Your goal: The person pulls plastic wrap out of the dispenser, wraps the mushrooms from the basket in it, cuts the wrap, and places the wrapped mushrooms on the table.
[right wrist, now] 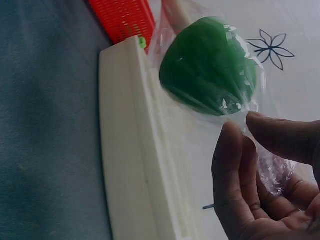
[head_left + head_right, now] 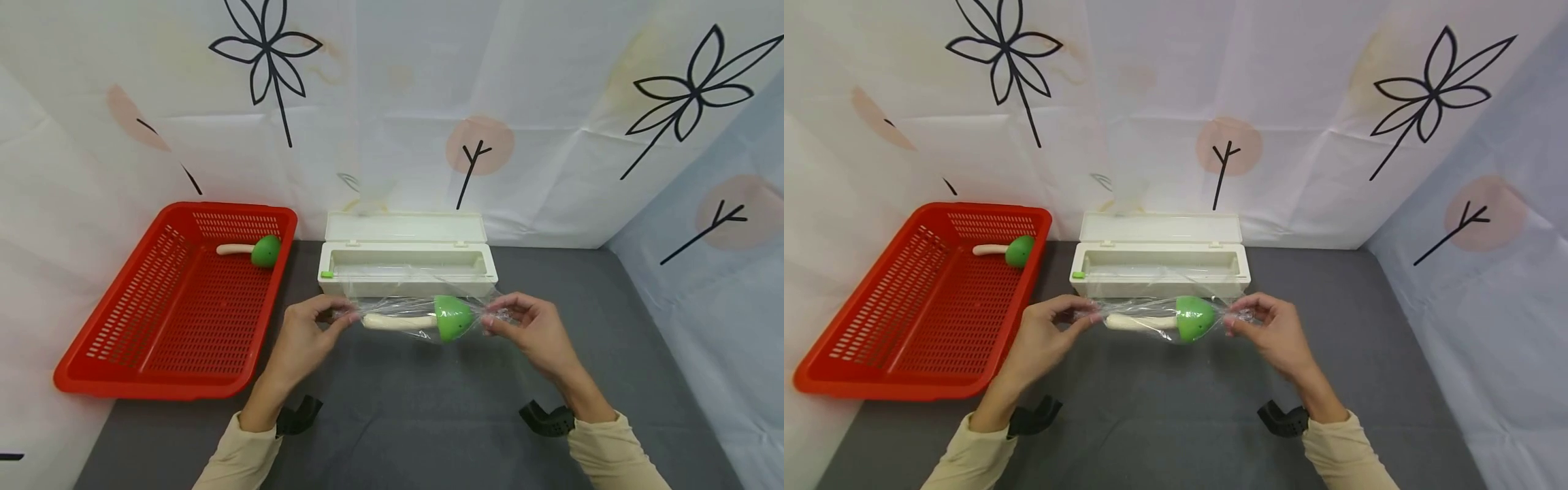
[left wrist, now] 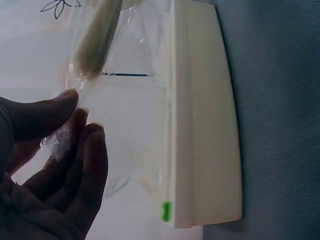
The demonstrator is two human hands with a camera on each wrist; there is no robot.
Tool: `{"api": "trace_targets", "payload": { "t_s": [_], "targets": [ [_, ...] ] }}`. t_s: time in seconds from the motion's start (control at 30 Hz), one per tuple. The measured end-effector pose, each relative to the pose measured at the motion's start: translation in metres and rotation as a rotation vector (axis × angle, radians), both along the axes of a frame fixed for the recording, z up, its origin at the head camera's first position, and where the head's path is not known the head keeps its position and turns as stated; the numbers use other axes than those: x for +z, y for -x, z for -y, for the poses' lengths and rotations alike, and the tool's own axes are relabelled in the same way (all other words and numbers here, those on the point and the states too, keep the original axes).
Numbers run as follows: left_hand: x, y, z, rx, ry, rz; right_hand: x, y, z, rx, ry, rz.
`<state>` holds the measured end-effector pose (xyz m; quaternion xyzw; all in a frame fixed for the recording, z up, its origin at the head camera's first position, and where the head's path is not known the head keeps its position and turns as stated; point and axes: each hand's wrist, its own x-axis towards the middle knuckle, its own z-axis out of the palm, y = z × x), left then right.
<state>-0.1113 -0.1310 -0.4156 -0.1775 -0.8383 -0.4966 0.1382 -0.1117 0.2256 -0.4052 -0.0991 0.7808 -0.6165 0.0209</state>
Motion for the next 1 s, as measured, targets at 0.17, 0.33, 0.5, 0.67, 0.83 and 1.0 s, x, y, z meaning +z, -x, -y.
{"api": "trace_targets", "payload": {
  "t_s": [0.17, 0.33, 0.5, 0.67, 0.83, 1.0],
  "targets": [
    [-0.011, -0.002, -0.002, -0.039, -0.125, 0.154, -0.012, -0.003, 0.006, 0.038, 0.052, 0.027],
    [-0.022, -0.003, -0.008, -0.072, -0.474, 0.474, -0.023, -0.004, 0.017, -0.007, 0.178, 0.121],
    [-0.031, -0.004, -0.01, -0.104, -0.587, 0.615, -0.032, -0.004, 0.024, -0.081, 0.215, 0.219],
    [-0.038, -0.002, -0.016, -0.1, -0.642, 0.678, -0.037, -0.002, 0.023, -0.091, 0.204, 0.318],
    [-0.045, 0.001, -0.026, 0.045, -0.734, 0.757, -0.042, 0.003, 0.022, -0.029, 0.21, 0.431],
    [-0.055, 0.006, -0.033, 0.162, -0.722, 0.807, -0.05, 0.01, 0.024, -0.013, 0.152, 0.486]
  ]
}}
